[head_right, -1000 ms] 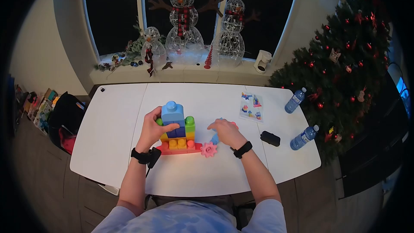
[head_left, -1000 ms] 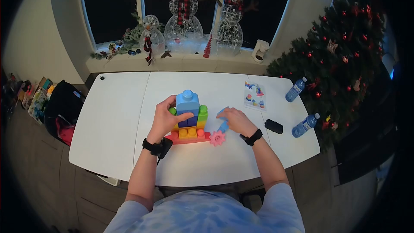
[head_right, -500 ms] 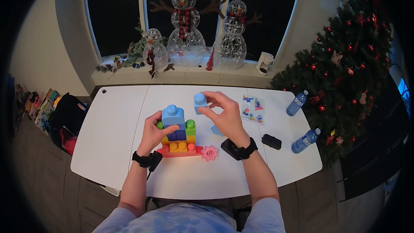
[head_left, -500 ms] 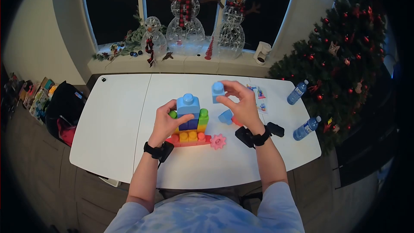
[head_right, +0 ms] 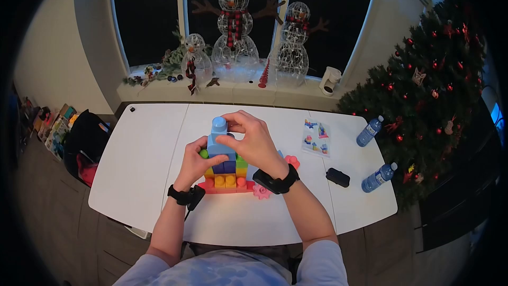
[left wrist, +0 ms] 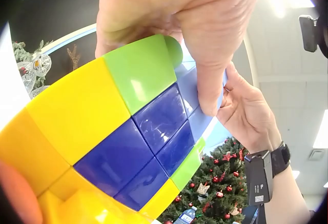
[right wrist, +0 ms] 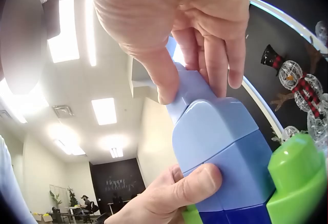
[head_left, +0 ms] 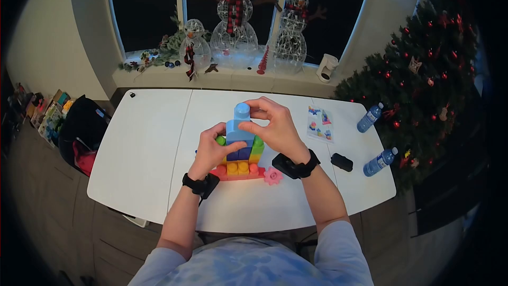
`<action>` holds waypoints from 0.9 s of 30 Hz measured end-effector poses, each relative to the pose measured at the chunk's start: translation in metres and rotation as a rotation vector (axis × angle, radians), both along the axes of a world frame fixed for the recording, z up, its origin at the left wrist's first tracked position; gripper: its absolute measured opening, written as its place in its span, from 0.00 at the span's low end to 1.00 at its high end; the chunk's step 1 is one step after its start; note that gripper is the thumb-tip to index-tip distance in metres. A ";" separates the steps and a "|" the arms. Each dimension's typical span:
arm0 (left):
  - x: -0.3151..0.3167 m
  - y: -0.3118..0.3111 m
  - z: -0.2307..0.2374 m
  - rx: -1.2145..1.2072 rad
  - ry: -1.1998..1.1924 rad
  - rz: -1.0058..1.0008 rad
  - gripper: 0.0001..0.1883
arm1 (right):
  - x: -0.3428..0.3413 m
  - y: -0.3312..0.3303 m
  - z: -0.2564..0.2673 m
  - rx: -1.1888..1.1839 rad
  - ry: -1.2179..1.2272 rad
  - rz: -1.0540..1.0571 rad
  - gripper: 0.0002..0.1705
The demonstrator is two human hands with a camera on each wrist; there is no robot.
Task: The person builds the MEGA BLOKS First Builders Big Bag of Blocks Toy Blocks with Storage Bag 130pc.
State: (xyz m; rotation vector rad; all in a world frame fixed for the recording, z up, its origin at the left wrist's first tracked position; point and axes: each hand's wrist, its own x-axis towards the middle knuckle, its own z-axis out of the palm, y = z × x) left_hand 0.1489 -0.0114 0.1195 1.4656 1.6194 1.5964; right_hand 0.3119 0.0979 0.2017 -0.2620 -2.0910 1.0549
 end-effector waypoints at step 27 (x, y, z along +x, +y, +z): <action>-0.081 -0.071 -0.095 -0.510 0.815 0.243 0.22 | 0.102 0.012 -0.175 0.328 -0.803 -0.172 0.20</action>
